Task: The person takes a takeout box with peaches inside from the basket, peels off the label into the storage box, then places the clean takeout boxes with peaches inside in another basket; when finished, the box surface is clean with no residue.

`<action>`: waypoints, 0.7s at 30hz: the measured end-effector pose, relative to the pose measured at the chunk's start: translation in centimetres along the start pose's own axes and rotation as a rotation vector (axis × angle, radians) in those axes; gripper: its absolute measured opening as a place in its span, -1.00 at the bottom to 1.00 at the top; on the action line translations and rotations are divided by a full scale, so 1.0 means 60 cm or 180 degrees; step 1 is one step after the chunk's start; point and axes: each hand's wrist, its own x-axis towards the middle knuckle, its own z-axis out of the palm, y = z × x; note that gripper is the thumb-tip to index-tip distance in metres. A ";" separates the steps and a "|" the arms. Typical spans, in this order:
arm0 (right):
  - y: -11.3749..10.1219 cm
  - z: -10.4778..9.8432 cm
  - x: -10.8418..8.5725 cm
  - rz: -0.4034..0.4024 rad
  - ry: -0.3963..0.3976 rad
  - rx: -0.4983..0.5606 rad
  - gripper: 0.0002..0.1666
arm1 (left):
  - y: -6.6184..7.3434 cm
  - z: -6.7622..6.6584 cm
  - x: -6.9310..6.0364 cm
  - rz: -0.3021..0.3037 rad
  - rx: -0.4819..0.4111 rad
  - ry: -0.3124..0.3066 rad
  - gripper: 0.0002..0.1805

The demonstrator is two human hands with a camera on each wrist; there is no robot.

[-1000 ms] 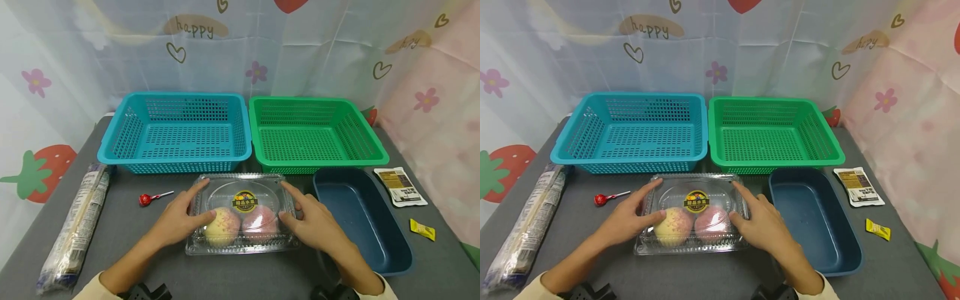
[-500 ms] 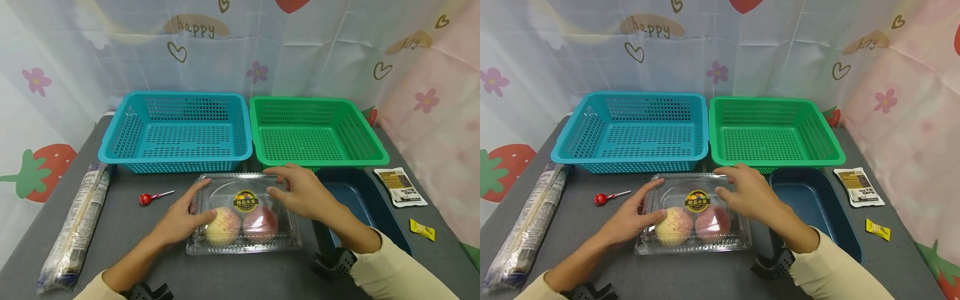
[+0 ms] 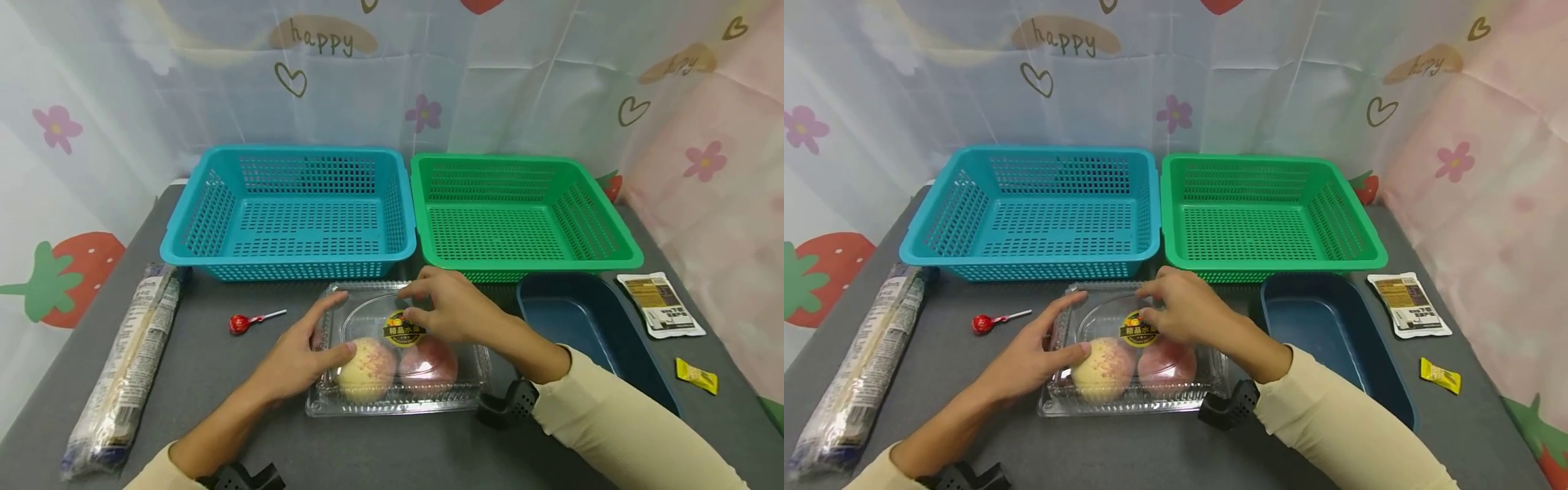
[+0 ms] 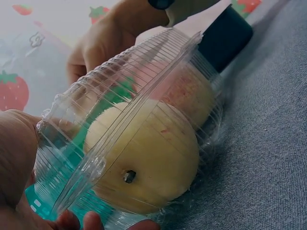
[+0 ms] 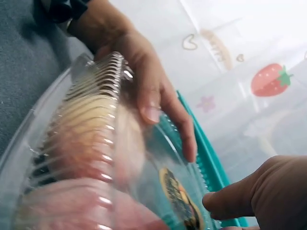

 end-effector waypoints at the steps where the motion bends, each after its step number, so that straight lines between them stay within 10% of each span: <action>1: -0.001 0.003 0.000 0.0005 -0.0008 -0.0067 -0.63 | 0.000 0.000 0.000 0.0008 0.0007 -0.0002 -0.21; 8: -0.006 0.021 -0.005 -0.0013 0.0178 -0.0426 -0.70 | 0.002 -0.001 -0.001 0.0023 0.0047 0.0017 -0.20; 21: -0.008 0.029 -0.005 -0.0088 0.0598 0.0032 -0.92 | 0.006 -0.002 -0.002 -0.0025 0.0101 0.0015 -0.20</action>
